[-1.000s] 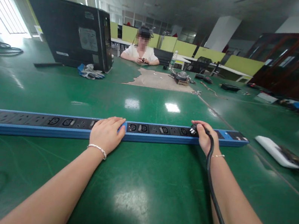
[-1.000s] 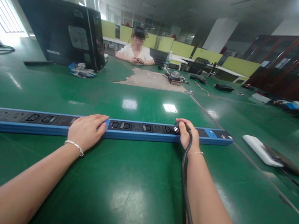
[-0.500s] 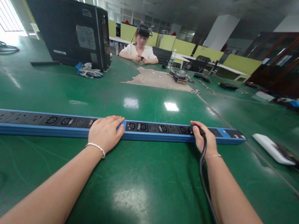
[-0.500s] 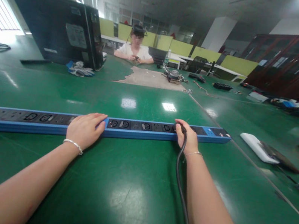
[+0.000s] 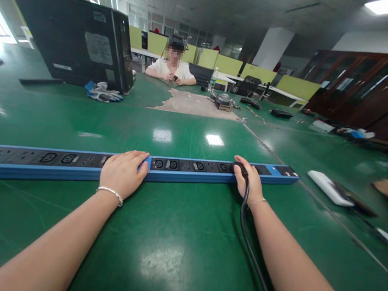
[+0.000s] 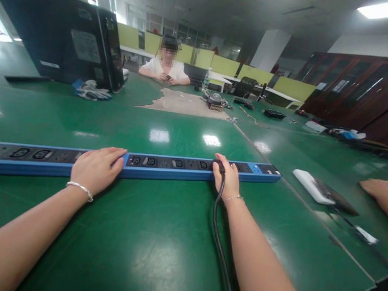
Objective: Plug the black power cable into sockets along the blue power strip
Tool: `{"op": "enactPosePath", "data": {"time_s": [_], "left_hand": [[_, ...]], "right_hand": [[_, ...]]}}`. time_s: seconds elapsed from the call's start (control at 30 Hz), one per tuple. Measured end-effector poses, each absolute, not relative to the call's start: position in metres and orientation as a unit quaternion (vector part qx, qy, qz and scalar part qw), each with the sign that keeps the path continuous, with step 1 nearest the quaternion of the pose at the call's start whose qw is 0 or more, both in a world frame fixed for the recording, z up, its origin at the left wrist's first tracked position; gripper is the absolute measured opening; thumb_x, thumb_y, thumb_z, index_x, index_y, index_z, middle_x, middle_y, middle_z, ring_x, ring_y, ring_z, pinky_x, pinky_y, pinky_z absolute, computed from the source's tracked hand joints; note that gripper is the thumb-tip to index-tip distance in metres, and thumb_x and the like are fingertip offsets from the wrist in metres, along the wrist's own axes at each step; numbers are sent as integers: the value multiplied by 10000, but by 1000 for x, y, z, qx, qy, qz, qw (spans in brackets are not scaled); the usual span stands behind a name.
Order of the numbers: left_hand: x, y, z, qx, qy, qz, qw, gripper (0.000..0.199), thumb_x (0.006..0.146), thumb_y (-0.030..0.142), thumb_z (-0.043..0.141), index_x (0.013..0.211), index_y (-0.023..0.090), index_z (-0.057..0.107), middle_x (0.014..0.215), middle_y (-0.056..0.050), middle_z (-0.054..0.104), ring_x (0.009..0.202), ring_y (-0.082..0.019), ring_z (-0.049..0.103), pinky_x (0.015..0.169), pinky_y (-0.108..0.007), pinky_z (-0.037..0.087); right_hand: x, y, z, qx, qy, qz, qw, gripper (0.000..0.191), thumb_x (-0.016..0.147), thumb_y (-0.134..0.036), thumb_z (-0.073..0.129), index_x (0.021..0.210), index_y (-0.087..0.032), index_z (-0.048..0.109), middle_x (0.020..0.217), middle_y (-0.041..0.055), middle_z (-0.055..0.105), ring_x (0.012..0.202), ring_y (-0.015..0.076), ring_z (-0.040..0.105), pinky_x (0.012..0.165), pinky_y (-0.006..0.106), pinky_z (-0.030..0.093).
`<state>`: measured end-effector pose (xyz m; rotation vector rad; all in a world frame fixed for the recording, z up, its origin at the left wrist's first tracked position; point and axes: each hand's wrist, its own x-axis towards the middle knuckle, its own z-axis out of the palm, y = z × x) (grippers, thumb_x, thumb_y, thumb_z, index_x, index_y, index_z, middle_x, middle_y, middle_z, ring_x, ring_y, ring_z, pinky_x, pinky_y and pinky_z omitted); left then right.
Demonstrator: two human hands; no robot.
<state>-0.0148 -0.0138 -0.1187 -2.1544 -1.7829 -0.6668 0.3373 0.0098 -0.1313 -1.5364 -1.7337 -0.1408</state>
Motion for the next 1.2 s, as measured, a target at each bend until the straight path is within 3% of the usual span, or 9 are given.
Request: {"op": "enactPosePath", "data": {"time_s": [0.2,0.43,0.6,0.8,0.97,1.2], "left_hand": [[-15,-14,-119,-743,-615,-227,133,394,864,360,319,1096,252,619,1128,-26,648,1038,-207,579,898,-370,406],[-14,-14,-118,-743,-619,-223,122,404,863,354,317,1109,240,616,1144,-34,639,1051,-219,574,897,-382,408],[-13,-14,-116,-744,-619,-222,117,411,862,356,316,1115,229,615,1144,-40,638,1046,-228,575,888,-391,410],[-14,-14,-116,-744,-620,-219,118,412,861,356,315,1116,231,615,1143,-41,639,1051,-222,573,879,-378,411],[-14,-13,-118,-740,-627,-213,122,423,862,356,308,1120,222,615,1144,-30,639,1036,-213,579,892,-362,401],[-14,-14,-119,-738,-630,-209,121,418,862,359,314,1129,231,610,1152,-27,635,1044,-207,574,898,-352,392]], "right_hand": [[330,12,-143,-685,-606,-106,392,380,854,-391,394,1137,-229,589,1240,81,561,1256,237,383,1027,524,231],[332,7,-137,-690,-623,-99,356,385,869,-400,390,1168,-246,577,1235,64,568,1265,231,372,1034,521,210],[330,6,-137,-685,-630,-78,358,363,869,-382,404,1150,-238,583,1183,59,606,1189,209,463,1033,496,209],[329,13,-138,-644,-613,-71,453,354,848,-423,418,1013,-209,646,1038,60,674,1024,205,574,1013,466,254],[362,19,-128,-576,-445,-50,684,500,860,-514,338,1040,-142,620,987,93,672,916,190,605,869,359,426],[436,21,-141,-640,-450,-58,620,474,764,-571,476,900,-152,649,916,81,664,899,209,587,879,390,418]]}}
